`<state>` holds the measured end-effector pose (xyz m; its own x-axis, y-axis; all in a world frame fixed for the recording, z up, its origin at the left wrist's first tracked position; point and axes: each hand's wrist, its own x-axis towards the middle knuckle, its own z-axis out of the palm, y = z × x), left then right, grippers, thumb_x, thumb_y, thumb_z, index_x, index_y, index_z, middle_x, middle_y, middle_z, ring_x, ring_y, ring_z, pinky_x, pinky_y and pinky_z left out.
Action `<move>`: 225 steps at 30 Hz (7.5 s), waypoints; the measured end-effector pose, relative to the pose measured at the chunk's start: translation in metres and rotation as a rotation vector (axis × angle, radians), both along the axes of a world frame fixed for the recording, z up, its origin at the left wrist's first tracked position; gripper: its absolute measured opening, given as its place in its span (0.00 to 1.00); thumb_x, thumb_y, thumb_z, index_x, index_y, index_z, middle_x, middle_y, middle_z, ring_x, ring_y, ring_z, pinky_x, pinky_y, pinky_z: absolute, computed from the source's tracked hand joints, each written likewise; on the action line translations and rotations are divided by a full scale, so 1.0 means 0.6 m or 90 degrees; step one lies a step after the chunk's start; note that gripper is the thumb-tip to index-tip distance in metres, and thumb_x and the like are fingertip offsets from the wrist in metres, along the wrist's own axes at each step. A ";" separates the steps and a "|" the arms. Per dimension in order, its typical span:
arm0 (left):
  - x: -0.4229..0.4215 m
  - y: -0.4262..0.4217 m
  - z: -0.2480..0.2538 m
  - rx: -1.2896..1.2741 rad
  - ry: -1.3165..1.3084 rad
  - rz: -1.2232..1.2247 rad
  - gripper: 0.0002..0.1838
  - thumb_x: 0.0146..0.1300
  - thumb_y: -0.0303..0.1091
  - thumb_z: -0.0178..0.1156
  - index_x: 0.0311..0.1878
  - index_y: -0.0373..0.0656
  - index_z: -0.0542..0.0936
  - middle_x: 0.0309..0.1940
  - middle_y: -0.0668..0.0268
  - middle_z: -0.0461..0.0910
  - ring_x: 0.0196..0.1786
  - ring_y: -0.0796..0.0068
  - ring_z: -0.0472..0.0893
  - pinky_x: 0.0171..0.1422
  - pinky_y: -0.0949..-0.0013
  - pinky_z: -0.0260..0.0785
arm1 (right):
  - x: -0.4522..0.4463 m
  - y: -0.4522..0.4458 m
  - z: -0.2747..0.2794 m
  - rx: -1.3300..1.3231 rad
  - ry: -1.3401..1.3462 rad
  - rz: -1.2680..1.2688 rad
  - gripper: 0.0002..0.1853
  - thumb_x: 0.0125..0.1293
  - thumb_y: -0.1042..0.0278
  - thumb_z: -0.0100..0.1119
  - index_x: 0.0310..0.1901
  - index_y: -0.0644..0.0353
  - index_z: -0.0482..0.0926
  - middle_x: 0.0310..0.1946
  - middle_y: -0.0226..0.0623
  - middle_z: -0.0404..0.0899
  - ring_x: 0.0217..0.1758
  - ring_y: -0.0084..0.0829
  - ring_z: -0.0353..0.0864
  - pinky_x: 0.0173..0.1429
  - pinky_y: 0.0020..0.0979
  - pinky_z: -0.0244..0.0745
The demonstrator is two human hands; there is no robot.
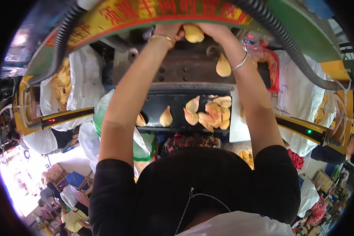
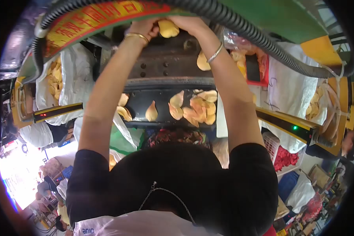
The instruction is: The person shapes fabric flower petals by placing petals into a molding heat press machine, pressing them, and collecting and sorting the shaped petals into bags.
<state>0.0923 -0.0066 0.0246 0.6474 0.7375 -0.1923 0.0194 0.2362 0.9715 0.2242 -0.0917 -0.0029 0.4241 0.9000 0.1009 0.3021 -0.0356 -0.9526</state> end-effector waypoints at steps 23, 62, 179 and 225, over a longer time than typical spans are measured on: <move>-0.026 -0.001 -0.012 -0.192 0.153 -0.142 0.08 0.63 0.33 0.63 0.34 0.44 0.74 0.18 0.73 0.67 0.14 0.87 0.59 0.15 0.80 0.44 | 0.034 -0.001 0.007 -0.146 0.016 0.169 0.15 0.62 0.57 0.63 0.47 0.56 0.80 0.38 0.29 0.81 0.37 0.23 0.78 0.36 0.26 0.73; -0.023 -0.006 -0.049 0.181 0.259 -0.080 0.09 0.56 0.30 0.63 0.33 0.33 0.82 0.17 0.63 0.78 0.15 0.76 0.76 0.16 0.72 0.61 | 0.054 0.010 0.021 -0.038 -0.471 0.043 0.19 0.69 0.53 0.51 0.45 0.62 0.78 0.45 0.48 0.79 0.45 0.37 0.77 0.49 0.36 0.74; -0.580 -0.215 -0.268 0.635 0.382 0.153 0.10 0.55 0.26 0.63 0.42 0.42 0.82 0.36 0.61 0.79 0.34 0.66 0.81 0.38 0.66 0.74 | -0.469 -0.069 -0.302 -0.335 -0.191 0.288 0.11 0.55 0.60 0.58 0.28 0.59 0.81 0.19 0.41 0.78 0.26 0.38 0.80 0.32 0.39 0.74; -0.413 -0.270 -0.327 0.568 0.576 0.034 0.10 0.58 0.39 0.63 0.28 0.43 0.80 0.28 0.56 0.80 0.32 0.53 0.80 0.37 0.59 0.73 | -0.300 -0.249 -0.231 -0.110 0.183 0.012 0.09 0.68 0.67 0.57 0.44 0.63 0.80 0.36 0.27 0.82 0.40 0.17 0.78 0.48 0.21 0.71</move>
<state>-0.1554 -0.1687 -0.1716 0.5105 0.8595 0.0266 0.7668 -0.4690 0.4382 0.0441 -0.2412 -0.1413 0.3962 0.9014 -0.1747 0.0244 -0.2005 -0.9794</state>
